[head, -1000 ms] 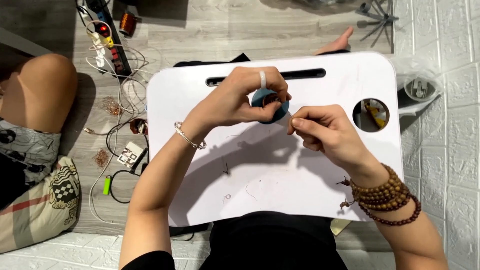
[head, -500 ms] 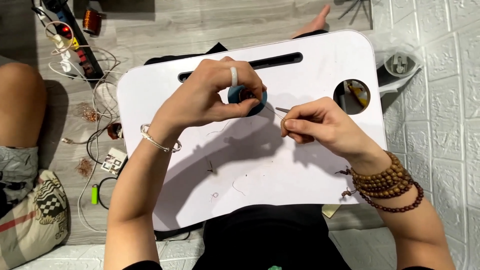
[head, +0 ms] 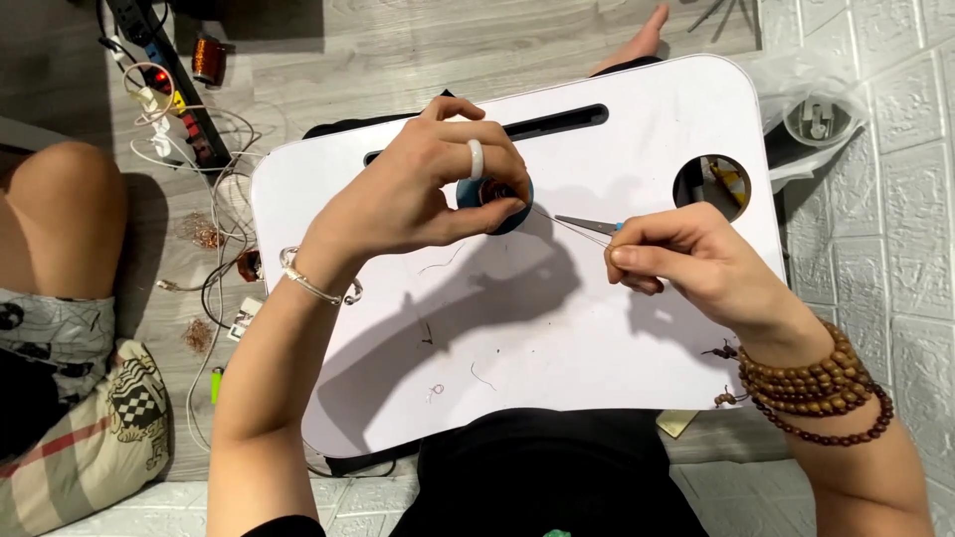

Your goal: Winding thin copper wire around an electronic component core and cutting it to size.

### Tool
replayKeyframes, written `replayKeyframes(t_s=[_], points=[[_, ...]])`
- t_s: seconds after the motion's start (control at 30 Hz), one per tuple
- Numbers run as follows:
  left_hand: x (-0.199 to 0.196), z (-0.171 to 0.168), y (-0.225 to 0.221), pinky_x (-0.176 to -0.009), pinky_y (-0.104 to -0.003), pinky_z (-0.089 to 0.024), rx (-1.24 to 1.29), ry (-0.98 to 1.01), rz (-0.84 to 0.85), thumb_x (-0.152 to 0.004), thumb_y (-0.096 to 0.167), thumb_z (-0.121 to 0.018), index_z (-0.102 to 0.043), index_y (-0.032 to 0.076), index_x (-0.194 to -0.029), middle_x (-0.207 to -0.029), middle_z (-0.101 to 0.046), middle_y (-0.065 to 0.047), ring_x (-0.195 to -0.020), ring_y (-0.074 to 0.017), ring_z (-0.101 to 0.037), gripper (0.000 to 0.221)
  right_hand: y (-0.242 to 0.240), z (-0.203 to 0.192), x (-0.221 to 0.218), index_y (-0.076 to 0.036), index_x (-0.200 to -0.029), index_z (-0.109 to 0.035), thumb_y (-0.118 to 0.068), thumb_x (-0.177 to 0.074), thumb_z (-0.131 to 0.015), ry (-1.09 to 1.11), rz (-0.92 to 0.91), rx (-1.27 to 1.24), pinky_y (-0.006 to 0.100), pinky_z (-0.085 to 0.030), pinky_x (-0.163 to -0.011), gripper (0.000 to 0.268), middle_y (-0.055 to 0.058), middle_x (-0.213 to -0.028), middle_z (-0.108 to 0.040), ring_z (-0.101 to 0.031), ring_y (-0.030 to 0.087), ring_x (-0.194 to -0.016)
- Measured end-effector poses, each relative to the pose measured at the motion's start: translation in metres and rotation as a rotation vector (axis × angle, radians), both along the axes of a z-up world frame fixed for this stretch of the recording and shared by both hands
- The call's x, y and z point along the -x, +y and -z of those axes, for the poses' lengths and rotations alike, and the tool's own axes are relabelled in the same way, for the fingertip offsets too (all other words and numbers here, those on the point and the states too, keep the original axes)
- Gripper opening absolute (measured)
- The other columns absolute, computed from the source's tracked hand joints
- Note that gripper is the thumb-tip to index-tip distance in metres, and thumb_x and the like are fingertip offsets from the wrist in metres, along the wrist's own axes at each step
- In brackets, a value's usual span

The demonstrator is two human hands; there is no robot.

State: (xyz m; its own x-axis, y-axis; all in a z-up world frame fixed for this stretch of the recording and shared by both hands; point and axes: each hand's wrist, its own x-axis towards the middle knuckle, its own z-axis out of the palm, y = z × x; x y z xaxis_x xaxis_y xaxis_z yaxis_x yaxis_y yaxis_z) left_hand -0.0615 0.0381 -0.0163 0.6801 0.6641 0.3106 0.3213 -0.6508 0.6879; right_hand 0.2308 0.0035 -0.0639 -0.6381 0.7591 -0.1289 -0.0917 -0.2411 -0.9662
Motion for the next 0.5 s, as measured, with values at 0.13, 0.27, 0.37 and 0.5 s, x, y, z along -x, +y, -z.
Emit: replayKeyframes(t_s=[0.13,0.27,0.37,0.5], points=[[-0.010,-0.011,-0.004,-0.111,-0.052,-0.031,-0.175,0.210,-0.030,-0.084,0.011,-0.077,-0.072,0.012,-0.089,-0.092,-0.068,0.002,-0.084,-0.0170,-0.062,0.008,-0.002,-0.006,-0.007,0.006,-0.081,-0.071,-0.004,-0.092,-0.060,-0.054,-0.004,0.034,0.021,-0.036,-0.048,0.019,0.005,-0.060,-0.059,-0.045,0.009,-0.052],[-0.025,-0.023,-0.009,-0.107,-0.047,-0.033,-0.323,0.273,-0.038,-0.086,0.010,-0.078,-0.072,0.010,-0.086,-0.093,-0.067,0.001,-0.081,-0.0175,-0.061,0.006,-0.002,-0.008,-0.010,0.006,-0.080,-0.071,-0.004,-0.093,-0.060,-0.064,0.007,0.046,0.022,-0.039,-0.051,0.020,0.007,-0.066,-0.063,-0.047,0.010,-0.056],[-0.033,-0.023,-0.011,-0.102,-0.045,-0.036,-0.398,0.367,-0.038,-0.089,0.014,-0.074,-0.072,0.011,-0.088,-0.089,-0.065,0.001,-0.085,-0.0163,-0.062,0.004,-0.001,-0.009,-0.012,0.006,-0.081,-0.072,-0.006,-0.094,-0.060,-0.046,0.001,0.030,0.022,-0.039,-0.050,0.021,0.005,-0.061,-0.059,-0.047,0.010,-0.054],[-0.041,-0.021,-0.012,-0.098,-0.037,-0.040,-0.376,0.335,-0.026,-0.090,0.012,-0.072,-0.072,0.009,-0.085,-0.089,-0.065,0.001,-0.073,-0.0159,-0.058,0.006,-0.002,-0.009,-0.014,0.006,-0.080,-0.072,-0.006,-0.093,-0.060,-0.061,0.017,0.035,0.022,-0.038,-0.050,0.022,0.005,-0.060,-0.058,-0.045,0.011,-0.054]])
